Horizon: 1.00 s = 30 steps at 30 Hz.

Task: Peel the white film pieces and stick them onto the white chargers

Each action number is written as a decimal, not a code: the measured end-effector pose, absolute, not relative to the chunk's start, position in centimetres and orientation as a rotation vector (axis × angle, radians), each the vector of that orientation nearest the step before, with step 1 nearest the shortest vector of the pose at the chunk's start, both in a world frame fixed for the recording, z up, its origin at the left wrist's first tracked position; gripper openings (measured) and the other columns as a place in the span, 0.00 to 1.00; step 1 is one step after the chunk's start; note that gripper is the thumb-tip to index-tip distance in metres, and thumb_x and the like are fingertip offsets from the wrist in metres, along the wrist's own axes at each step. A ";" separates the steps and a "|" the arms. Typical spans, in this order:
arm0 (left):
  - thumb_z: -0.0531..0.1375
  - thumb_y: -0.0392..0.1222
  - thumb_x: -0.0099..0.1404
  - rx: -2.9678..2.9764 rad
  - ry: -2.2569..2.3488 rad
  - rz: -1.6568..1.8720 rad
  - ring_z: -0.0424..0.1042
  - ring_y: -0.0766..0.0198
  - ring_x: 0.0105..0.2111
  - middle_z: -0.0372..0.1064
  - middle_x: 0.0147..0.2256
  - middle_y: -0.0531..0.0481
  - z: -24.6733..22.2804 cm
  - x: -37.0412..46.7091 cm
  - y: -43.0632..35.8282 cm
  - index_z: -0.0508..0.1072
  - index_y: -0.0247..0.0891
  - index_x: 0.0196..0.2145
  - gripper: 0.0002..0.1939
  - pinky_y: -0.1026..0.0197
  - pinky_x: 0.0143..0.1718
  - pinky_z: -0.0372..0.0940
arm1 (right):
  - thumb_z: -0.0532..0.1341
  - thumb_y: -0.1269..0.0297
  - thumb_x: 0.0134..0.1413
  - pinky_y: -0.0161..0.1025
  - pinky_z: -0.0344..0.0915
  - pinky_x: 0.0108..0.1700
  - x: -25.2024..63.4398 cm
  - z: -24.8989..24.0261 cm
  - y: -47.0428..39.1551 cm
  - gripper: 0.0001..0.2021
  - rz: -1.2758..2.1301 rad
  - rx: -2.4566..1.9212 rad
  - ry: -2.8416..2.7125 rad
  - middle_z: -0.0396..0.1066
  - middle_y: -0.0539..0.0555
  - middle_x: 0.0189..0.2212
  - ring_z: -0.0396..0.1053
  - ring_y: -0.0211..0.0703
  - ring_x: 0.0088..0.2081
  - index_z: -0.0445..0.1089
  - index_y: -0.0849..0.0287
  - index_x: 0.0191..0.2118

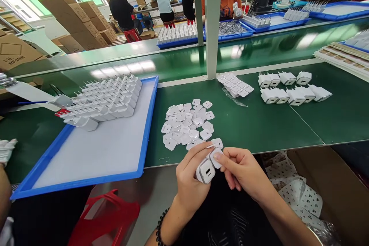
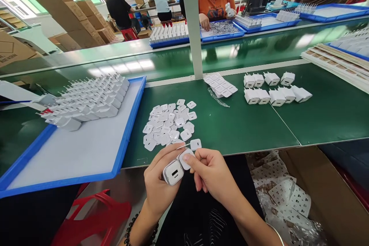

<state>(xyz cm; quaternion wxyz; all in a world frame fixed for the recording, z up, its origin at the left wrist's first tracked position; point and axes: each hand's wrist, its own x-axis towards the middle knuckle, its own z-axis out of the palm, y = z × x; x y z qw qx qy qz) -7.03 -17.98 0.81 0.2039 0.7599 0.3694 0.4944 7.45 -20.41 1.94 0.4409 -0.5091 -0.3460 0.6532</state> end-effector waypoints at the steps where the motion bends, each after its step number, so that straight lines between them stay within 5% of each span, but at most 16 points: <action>1: 0.62 0.27 0.60 2.080 1.032 1.363 0.76 0.61 0.43 0.75 0.44 0.46 0.8 -7.0 -18.0 0.76 0.38 0.44 0.15 0.60 0.46 0.72 | 0.65 0.48 0.50 0.29 0.41 0.14 7.5 2.0 -20.4 0.23 1.601 -1.289 -0.879 0.58 0.43 0.06 0.48 0.27 0.08 0.60 0.58 0.18; 30: 0.67 0.29 0.55 1.689 1.001 1.261 0.74 0.61 0.45 0.75 0.43 0.48 0.3 -6.9 -18.2 0.77 0.41 0.42 0.16 0.60 0.49 0.69 | 0.62 0.46 0.54 0.35 0.43 0.22 7.4 1.1 -20.9 0.27 1.181 -1.574 -1.220 0.47 0.43 0.14 0.45 0.32 0.19 0.49 0.57 0.17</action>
